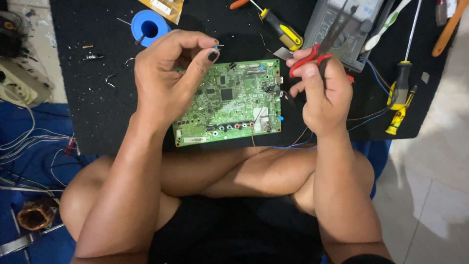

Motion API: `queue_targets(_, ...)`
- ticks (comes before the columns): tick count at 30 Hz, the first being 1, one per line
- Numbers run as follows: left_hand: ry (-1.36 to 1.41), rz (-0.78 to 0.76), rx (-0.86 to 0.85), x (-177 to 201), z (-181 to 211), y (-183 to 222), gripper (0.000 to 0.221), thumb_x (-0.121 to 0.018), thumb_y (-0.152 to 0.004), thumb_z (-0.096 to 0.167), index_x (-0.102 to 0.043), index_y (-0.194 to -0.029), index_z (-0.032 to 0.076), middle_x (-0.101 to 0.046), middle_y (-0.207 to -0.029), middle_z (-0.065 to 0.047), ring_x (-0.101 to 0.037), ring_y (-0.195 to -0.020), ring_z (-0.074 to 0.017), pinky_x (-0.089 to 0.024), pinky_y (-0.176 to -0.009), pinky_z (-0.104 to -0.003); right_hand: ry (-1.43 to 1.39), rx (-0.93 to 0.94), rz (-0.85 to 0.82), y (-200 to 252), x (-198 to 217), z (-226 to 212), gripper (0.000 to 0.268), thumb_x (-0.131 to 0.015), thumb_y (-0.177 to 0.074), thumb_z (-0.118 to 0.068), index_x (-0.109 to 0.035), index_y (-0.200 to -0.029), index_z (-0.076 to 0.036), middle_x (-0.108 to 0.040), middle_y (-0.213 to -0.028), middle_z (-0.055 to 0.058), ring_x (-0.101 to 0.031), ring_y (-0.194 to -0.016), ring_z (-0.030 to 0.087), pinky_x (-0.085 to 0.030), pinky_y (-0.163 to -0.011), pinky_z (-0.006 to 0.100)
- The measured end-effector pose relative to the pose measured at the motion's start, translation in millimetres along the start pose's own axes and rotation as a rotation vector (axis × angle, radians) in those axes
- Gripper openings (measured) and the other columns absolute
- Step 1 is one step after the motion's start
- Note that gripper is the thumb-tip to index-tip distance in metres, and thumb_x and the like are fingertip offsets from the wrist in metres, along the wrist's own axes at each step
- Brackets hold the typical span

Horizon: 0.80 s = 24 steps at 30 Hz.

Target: The person is re-soldering connections on a green circuit board and testing them with a multimeter.

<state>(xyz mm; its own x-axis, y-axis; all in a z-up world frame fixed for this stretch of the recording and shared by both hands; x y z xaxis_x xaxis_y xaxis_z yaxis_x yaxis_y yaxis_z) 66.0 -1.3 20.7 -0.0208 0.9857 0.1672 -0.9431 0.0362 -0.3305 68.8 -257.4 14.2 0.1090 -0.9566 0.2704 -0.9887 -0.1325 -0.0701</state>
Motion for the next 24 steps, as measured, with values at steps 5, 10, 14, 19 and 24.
queue_targets(5,-0.004,-0.001,-0.008,0.7,1.7,-0.4,0.011,-0.072,-0.104,-0.012,-0.069,-0.113,-0.009,-0.065,-0.098,-0.010,-0.053,-0.076,-0.0133,-0.045,-0.070,-0.025,-0.045,-0.034,0.025,-0.2,3.0,2.3,0.019,-0.048,-0.113,-0.013,-0.056,-0.118,0.004,-0.061,-0.132,0.017,-0.065,-0.111,0.022,-0.056,-0.072,0.027)
queue_targets(10,0.000,-0.004,-0.007,0.2,0.8,-0.8,0.010,-0.072,-0.104,-0.012,-0.069,-0.114,-0.009,-0.065,-0.099,-0.010,-0.054,-0.077,-0.0133,-0.046,-0.072,-0.025,-0.002,-0.028,0.007,-0.3,6.8,0.3,0.008,-0.062,-0.104,0.001,-0.059,-0.111,0.005,-0.061,-0.129,0.016,-0.065,-0.107,0.022,-0.063,-0.077,0.030)
queue_targets(14,0.000,-0.003,-0.022,0.0,0.3,-0.1,0.010,-0.072,-0.105,-0.012,-0.069,-0.114,-0.009,-0.065,-0.098,-0.010,-0.054,-0.076,-0.0132,-0.046,-0.070,-0.025,0.020,0.028,-0.137,1.4,7.3,0.1,0.033,-0.068,-0.088,0.018,-0.045,-0.092,-0.004,-0.055,-0.133,0.017,-0.060,-0.123,0.028,-0.058,-0.097,0.036)
queue_targets(19,0.000,-0.002,-0.024,0.4,0.8,-0.4,0.010,-0.071,-0.105,-0.011,-0.069,-0.114,-0.010,-0.064,-0.100,-0.011,-0.054,-0.078,-0.0139,-0.046,-0.072,-0.025,-0.056,-0.049,-0.210,5.3,11.5,0.2,0.038,-0.059,-0.084,0.023,-0.038,-0.091,-0.006,-0.048,-0.141,0.019,-0.055,-0.131,0.031,-0.064,-0.090,0.037)
queue_targets(24,0.011,0.005,-0.015,0.5,0.1,-0.3,0.010,-0.071,-0.105,-0.012,-0.069,-0.114,-0.009,-0.064,-0.096,-0.010,-0.054,-0.076,-0.0135,-0.047,-0.070,-0.025,0.250,0.040,-0.239,9.4,14.7,-10.6,0.040,-0.074,-0.079,0.020,-0.042,-0.085,-0.003,-0.058,-0.126,0.019,-0.065,-0.116,0.031,-0.063,-0.084,0.034)
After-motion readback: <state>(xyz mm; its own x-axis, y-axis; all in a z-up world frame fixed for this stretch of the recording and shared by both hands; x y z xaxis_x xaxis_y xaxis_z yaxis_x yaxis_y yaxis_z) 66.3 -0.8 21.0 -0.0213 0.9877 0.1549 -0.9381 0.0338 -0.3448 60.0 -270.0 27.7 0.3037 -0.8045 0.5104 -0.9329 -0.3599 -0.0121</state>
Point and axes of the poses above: each hand's wrist, its own y-axis away from the middle knuckle, its own x-axis out of the back of the hand, z = x × y, the point moved 7 cm from there along -y, towards the middle knuckle
